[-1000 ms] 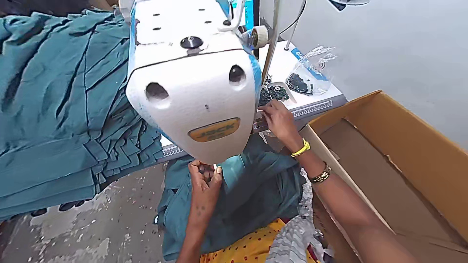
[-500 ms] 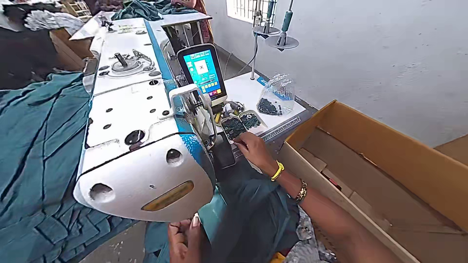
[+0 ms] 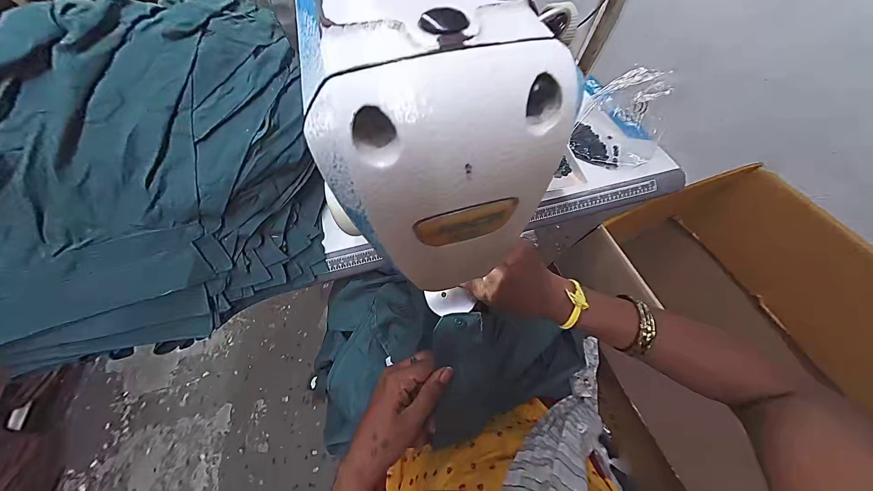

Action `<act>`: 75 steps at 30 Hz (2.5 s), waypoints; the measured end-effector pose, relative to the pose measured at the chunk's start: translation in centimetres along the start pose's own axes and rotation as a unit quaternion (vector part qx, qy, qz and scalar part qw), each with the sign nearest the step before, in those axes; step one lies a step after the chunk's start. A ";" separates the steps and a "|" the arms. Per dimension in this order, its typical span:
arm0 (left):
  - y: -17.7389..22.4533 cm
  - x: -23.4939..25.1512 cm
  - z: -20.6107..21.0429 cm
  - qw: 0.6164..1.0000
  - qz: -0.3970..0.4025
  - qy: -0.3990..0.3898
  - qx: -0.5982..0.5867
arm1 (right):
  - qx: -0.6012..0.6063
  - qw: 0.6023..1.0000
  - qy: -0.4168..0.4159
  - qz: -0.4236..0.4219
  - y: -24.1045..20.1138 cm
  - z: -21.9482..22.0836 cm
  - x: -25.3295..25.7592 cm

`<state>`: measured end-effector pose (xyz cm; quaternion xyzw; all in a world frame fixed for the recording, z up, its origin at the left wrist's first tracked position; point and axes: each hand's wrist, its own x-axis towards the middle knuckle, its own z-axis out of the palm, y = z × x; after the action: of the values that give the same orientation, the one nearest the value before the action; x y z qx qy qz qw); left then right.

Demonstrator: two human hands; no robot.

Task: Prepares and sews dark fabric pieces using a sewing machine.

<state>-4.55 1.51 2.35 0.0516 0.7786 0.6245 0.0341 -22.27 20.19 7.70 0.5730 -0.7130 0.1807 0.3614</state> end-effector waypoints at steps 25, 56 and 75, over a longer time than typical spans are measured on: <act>2.2 4.0 -0.3 0.975 -0.097 0.057 -0.189 | 0.451 0.705 -0.227 0.498 0.7 -1.6 -2.7; 1.3 7.4 0.4 0.974 -0.062 0.214 -0.028 | -0.124 0.897 -0.172 0.389 13.1 -1.5 -10.5; -2.8 -2.4 -1.1 0.954 -0.013 -0.031 -0.297 | -0.014 0.999 -0.014 0.037 -1.2 -0.3 -0.6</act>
<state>-2.37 -0.43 -0.19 0.0487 0.5568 0.8254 0.0800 -20.96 20.48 7.33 0.5440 -0.7410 0.1760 0.3522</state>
